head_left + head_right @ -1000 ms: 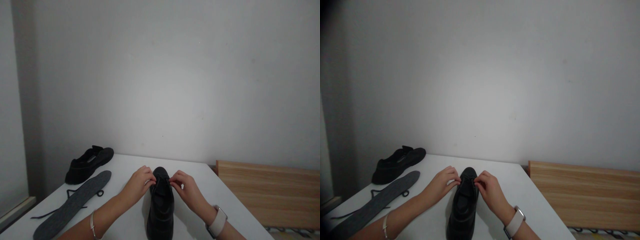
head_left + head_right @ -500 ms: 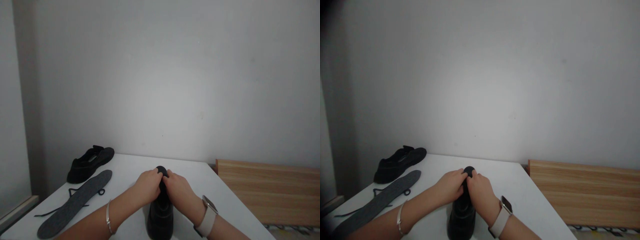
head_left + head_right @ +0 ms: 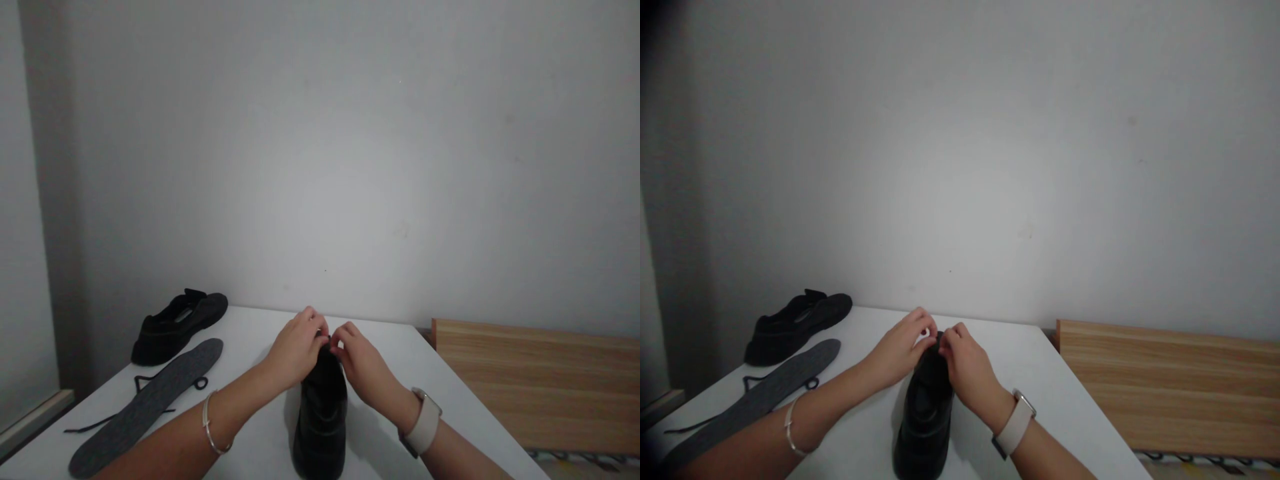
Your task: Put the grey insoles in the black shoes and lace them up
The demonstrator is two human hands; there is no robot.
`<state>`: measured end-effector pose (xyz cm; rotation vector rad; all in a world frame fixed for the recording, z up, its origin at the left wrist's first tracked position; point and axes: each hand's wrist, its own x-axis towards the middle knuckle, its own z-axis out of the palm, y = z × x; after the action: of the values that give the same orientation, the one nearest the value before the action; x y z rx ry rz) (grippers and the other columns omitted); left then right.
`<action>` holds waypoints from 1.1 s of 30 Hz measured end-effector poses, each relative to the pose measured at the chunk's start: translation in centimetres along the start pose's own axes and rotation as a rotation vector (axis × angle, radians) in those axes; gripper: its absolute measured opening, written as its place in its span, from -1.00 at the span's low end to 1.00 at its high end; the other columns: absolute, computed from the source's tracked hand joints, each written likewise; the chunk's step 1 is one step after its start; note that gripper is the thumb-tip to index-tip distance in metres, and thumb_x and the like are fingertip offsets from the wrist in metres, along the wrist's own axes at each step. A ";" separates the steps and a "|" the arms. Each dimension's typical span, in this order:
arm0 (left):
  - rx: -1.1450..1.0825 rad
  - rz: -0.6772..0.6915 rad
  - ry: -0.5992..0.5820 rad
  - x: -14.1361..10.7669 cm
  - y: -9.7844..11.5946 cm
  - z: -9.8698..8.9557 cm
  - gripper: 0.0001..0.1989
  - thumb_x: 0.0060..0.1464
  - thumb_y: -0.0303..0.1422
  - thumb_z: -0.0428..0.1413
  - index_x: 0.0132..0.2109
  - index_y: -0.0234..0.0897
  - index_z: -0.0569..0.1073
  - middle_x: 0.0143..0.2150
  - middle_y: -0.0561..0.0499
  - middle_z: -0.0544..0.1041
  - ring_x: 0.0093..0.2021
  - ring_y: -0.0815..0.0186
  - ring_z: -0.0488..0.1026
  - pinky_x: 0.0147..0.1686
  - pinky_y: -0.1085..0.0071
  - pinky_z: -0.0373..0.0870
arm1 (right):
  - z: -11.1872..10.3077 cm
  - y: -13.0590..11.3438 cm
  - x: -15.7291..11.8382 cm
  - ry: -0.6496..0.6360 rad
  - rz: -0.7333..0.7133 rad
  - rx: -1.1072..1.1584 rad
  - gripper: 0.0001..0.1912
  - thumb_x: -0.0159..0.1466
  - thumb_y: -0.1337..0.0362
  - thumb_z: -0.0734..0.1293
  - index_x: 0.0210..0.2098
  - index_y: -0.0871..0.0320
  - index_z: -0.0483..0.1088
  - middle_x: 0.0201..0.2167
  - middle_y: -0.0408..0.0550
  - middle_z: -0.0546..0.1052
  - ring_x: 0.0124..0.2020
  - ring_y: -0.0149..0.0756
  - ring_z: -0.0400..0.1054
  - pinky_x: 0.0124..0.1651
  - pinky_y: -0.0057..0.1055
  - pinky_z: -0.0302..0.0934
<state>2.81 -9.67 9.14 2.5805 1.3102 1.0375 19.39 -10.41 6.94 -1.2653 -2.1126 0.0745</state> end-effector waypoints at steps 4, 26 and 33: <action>-0.328 -0.010 0.137 0.8 -0.8 -0.4 -0.91 0.08 -0.49 0.03 -0.34 -0.27 0.42 -0.22 -0.02 0.37 -0.15 0.27 0.35 -0.09 0.32 0.29 | 0.6 1.2 1.1 0.180 0.157 0.591 -0.84 0.31 0.18 0.18 -0.33 0.12 0.24 -0.57 -0.21 0.35 -0.56 -0.38 0.28 -0.47 -0.43 0.20; -0.787 -0.209 0.026 -0.6 -2.5 4.3 -0.79 0.02 -0.29 0.08 -0.41 -0.35 0.52 -0.43 -0.04 0.57 -0.36 0.25 0.46 -0.27 0.38 0.31 | 1.0 -0.9 1.1 0.235 0.015 0.721 -0.89 0.17 0.24 0.34 -0.41 0.14 0.44 -0.05 -0.04 0.31 -0.48 -0.50 0.26 -0.40 -0.42 0.24; -0.892 -0.164 -0.145 -0.7 -2.4 4.0 -0.81 -0.05 -0.29 0.16 -0.43 -0.37 0.53 -0.44 -0.02 0.56 -0.34 0.27 0.42 -0.25 0.38 0.27 | 0.7 -0.7 2.0 0.282 -0.071 0.421 -0.92 0.16 0.32 0.36 -0.44 0.09 0.51 -0.12 -0.03 0.40 -0.01 -0.21 0.26 0.10 -0.21 0.09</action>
<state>3.23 -7.72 4.87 1.7997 0.7443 1.0506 17.89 -8.97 7.67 -0.8928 -1.7786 0.2773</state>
